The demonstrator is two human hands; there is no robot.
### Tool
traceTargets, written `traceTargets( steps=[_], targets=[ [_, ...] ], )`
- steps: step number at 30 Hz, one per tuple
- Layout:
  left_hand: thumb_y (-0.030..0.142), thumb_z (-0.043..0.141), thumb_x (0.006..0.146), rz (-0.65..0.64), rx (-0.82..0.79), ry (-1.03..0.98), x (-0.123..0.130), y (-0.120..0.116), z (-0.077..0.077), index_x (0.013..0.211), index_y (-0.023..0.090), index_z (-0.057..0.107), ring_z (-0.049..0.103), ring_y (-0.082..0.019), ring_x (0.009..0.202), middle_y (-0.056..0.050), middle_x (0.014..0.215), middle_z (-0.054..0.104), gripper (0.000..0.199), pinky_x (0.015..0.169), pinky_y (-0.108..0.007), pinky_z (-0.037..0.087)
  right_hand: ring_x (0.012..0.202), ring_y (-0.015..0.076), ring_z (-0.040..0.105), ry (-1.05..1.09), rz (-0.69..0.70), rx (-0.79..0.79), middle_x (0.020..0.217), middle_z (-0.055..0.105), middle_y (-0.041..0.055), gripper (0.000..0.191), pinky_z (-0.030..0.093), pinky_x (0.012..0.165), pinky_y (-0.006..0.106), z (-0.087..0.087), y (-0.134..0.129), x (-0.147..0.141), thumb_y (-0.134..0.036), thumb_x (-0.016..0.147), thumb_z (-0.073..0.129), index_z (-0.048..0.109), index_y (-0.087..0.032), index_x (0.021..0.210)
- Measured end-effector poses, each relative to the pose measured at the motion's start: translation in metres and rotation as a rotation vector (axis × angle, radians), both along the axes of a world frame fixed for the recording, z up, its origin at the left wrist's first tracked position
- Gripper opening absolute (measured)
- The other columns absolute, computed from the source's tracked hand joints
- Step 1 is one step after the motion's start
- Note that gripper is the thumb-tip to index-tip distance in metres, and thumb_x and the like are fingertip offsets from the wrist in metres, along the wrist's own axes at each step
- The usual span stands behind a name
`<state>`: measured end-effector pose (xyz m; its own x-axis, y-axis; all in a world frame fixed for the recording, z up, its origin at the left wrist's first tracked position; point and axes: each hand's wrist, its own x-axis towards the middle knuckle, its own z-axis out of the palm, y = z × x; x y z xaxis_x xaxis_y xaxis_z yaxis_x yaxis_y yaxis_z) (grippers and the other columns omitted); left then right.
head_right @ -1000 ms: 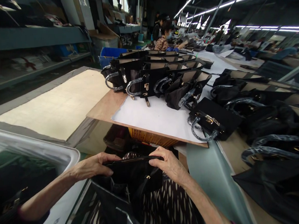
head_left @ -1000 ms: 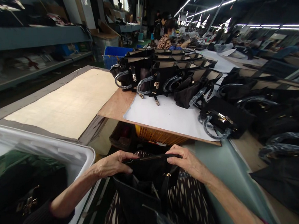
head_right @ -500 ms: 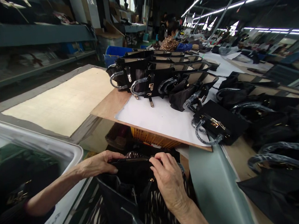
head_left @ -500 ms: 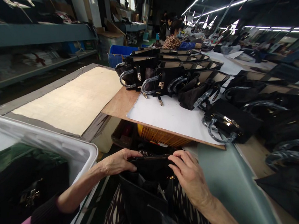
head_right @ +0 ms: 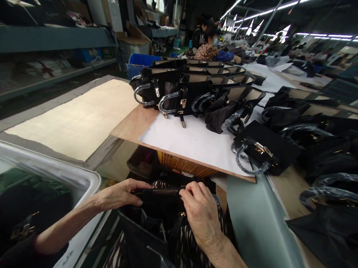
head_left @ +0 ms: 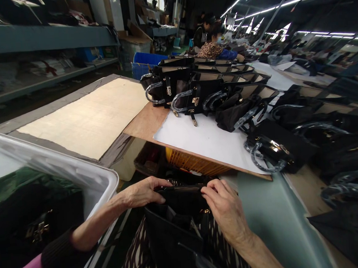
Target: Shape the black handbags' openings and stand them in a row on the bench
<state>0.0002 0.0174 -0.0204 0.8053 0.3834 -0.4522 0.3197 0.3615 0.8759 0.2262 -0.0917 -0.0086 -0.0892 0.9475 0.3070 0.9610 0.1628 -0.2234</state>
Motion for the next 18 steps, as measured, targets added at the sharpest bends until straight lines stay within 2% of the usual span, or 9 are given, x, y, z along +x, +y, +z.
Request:
traceTargets(
  steps=[4,8,10,14,18],
  targets=[
    [0.012,0.053,0.059,0.012,0.013,-0.028,-0.001,0.0,-0.003,0.105,0.016,0.062,0.054,-0.013,0.071,0.001,0.082,0.063,0.046,0.062,-0.018,0.04,0.074,0.0171,0.048,-0.118,0.047,0.066,0.077,0.057,0.0045,0.022,0.039,0.067,0.031,-0.002,-0.006,0.0,-0.011,0.083,0.045,0.064,-0.021,0.079],
    [0.011,0.053,0.058,0.035,0.008,-0.048,-0.001,0.0,-0.006,0.102,0.015,0.063,0.054,-0.015,0.075,0.001,0.084,0.064,0.045,0.068,-0.02,0.041,0.078,0.0187,0.05,-0.189,0.207,0.154,0.087,0.064,0.0079,0.027,0.041,0.069,0.032,-0.003,-0.017,0.001,-0.006,0.084,0.041,0.065,-0.017,0.087],
    [0.01,0.053,0.057,0.037,-0.011,-0.074,-0.001,0.0,-0.008,0.1,0.015,0.063,0.054,-0.014,0.075,0.001,0.084,0.064,0.045,0.07,-0.02,0.041,0.077,0.0186,0.052,-0.166,0.248,0.172,0.09,0.066,0.0089,0.025,0.043,0.068,0.032,-0.006,-0.021,0.004,-0.006,0.084,0.042,0.065,-0.015,0.09],
    [0.008,0.052,0.057,0.037,-0.005,-0.076,-0.001,0.001,-0.01,0.099,0.016,0.064,0.053,-0.013,0.072,0.003,0.081,0.064,0.044,0.066,-0.018,0.039,0.083,0.019,0.057,-0.068,0.232,0.149,0.096,0.067,0.0088,0.026,0.046,0.075,0.035,-0.015,-0.024,0.008,-0.005,0.082,0.043,0.064,-0.016,0.093],
    [0.01,0.053,0.057,0.041,0.005,-0.051,-0.001,0.001,-0.01,0.101,0.016,0.063,0.053,-0.012,0.067,0.002,0.078,0.064,0.045,0.062,-0.018,0.039,0.081,0.0176,0.061,0.011,0.221,0.12,0.091,0.068,0.0068,0.024,0.048,0.078,0.034,-0.016,-0.022,0.008,-0.007,0.082,0.044,0.064,-0.018,0.091]
  ],
)
